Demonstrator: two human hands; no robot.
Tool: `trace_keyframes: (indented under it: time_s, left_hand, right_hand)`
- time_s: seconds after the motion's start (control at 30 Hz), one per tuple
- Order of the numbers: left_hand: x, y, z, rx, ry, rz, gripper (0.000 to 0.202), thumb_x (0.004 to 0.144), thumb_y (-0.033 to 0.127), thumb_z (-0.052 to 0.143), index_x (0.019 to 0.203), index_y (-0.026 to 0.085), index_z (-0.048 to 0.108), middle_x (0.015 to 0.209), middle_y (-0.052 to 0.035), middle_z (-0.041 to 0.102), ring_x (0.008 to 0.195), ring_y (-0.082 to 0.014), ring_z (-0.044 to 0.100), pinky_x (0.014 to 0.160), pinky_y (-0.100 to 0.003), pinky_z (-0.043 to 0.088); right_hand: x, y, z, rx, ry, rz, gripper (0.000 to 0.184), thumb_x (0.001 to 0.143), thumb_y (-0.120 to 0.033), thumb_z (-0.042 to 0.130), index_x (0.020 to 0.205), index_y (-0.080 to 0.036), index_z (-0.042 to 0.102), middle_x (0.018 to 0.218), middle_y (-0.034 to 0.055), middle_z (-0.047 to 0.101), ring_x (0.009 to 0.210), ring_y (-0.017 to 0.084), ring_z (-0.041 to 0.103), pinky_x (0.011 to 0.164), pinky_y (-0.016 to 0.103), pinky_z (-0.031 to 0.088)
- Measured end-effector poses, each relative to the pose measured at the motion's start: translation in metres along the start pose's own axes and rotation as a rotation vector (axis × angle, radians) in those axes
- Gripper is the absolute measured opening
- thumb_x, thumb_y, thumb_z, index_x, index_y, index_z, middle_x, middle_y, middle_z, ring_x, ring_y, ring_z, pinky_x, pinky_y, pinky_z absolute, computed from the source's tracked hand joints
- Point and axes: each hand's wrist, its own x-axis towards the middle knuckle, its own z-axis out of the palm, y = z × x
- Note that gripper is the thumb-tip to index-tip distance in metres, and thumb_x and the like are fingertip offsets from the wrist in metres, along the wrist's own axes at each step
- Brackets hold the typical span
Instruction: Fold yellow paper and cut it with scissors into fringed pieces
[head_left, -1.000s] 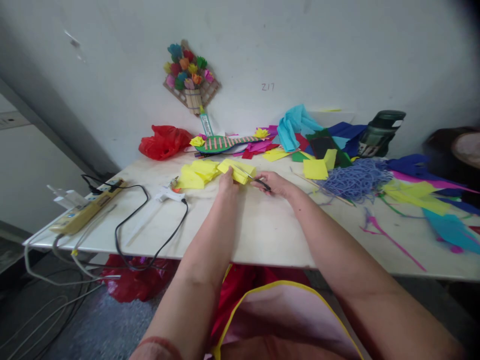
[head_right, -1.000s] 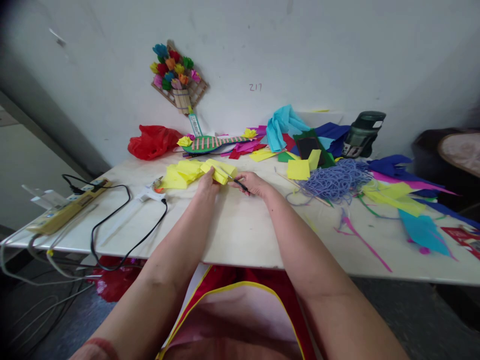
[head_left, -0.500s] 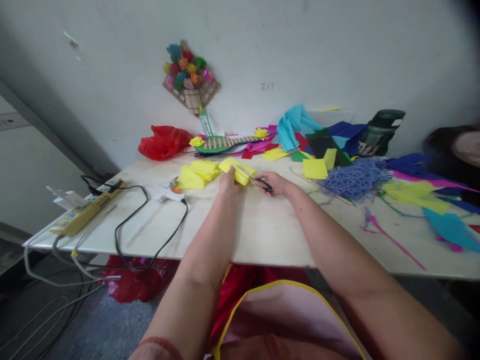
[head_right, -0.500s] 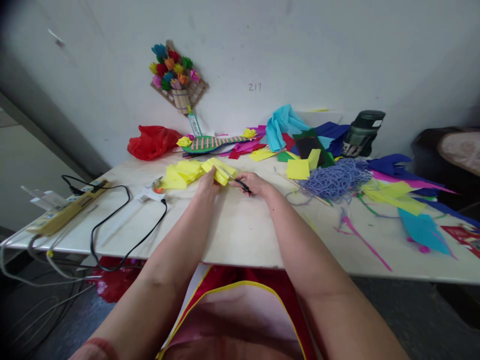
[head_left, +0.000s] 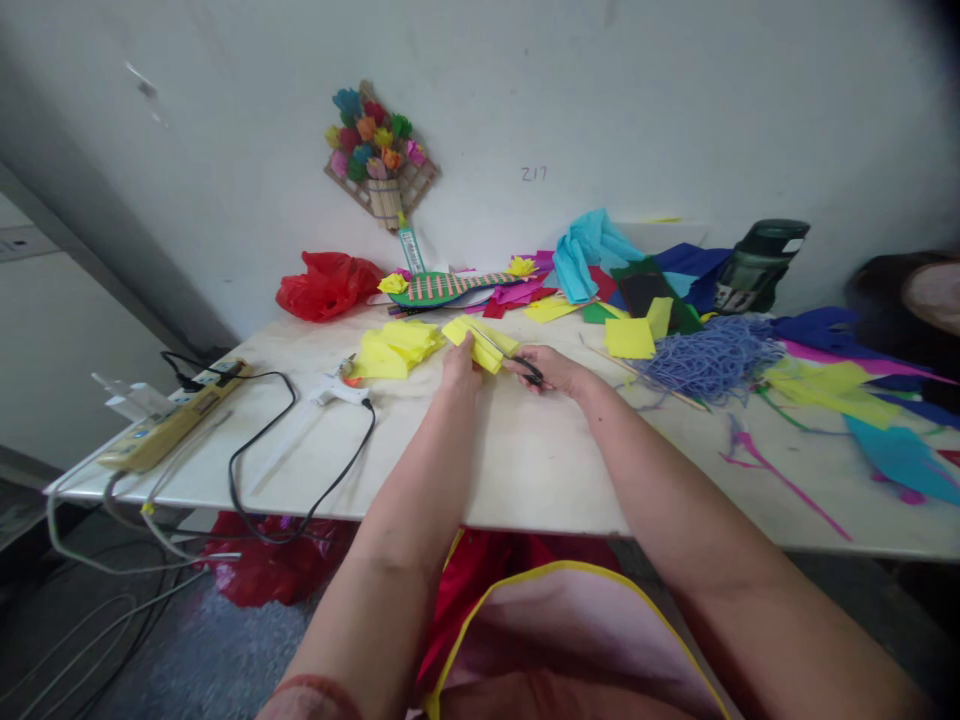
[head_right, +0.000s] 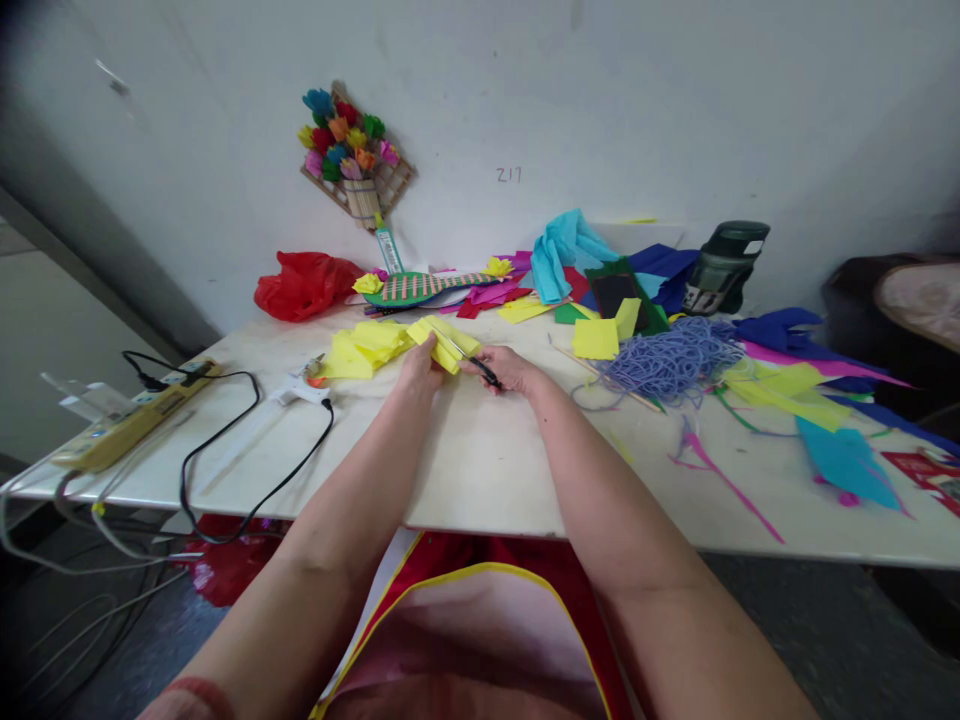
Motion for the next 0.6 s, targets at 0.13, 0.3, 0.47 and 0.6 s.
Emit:
trace_keyframes:
  time_s: [0.13, 0.3, 0.47, 0.6]
  left_hand:
    - [0.001, 0.001, 0.000, -0.011, 0.006, 0.008, 0.011, 0.077, 0.016, 0.054, 0.088, 0.015, 0.055, 0.082, -0.0048, 0.062, 0.079, -0.0163, 0.061, 0.076, -0.033, 0.050]
    - [0.000, 0.002, 0.000, -0.024, 0.008, -0.002, 0.014, 0.077, 0.014, 0.053, 0.091, 0.016, 0.055, 0.083, -0.0055, 0.063, 0.077, -0.0156, 0.062, 0.076, -0.032, 0.050]
    - [-0.002, 0.004, 0.001, -0.031, 0.022, -0.009, 0.016, 0.077, 0.015, 0.054, 0.093, 0.016, 0.056, 0.086, -0.0063, 0.063, 0.081, -0.0161, 0.062, 0.076, -0.031, 0.050]
    - [-0.004, 0.005, 0.002, -0.031, 0.032, -0.007, 0.015, 0.077, 0.014, 0.054, 0.092, 0.016, 0.056, 0.087, -0.0062, 0.063, 0.084, -0.0166, 0.061, 0.076, -0.031, 0.050]
  right_hand:
    - [0.004, 0.006, -0.001, 0.008, 0.008, -0.009, 0.027, 0.069, -0.039, 0.061, 0.070, -0.017, 0.048, 0.044, -0.0070, 0.047, 0.028, 0.003, 0.038, 0.027, 0.015, 0.021]
    - [0.010, 0.012, -0.003, 0.011, 0.009, -0.025, 0.027, 0.068, -0.039, 0.062, 0.071, -0.016, 0.049, 0.044, -0.0071, 0.047, 0.028, 0.003, 0.038, 0.028, 0.015, 0.024]
    - [0.008, 0.008, -0.001, 0.006, 0.014, -0.036, 0.026, 0.068, -0.038, 0.063, 0.070, -0.016, 0.049, 0.043, -0.0073, 0.046, 0.028, 0.004, 0.037, 0.028, 0.016, 0.023]
    - [0.006, 0.005, 0.000, 0.012, 0.019, -0.049, 0.026, 0.068, -0.037, 0.063, 0.069, -0.015, 0.050, 0.042, -0.0076, 0.045, 0.028, 0.003, 0.036, 0.028, 0.016, 0.023]
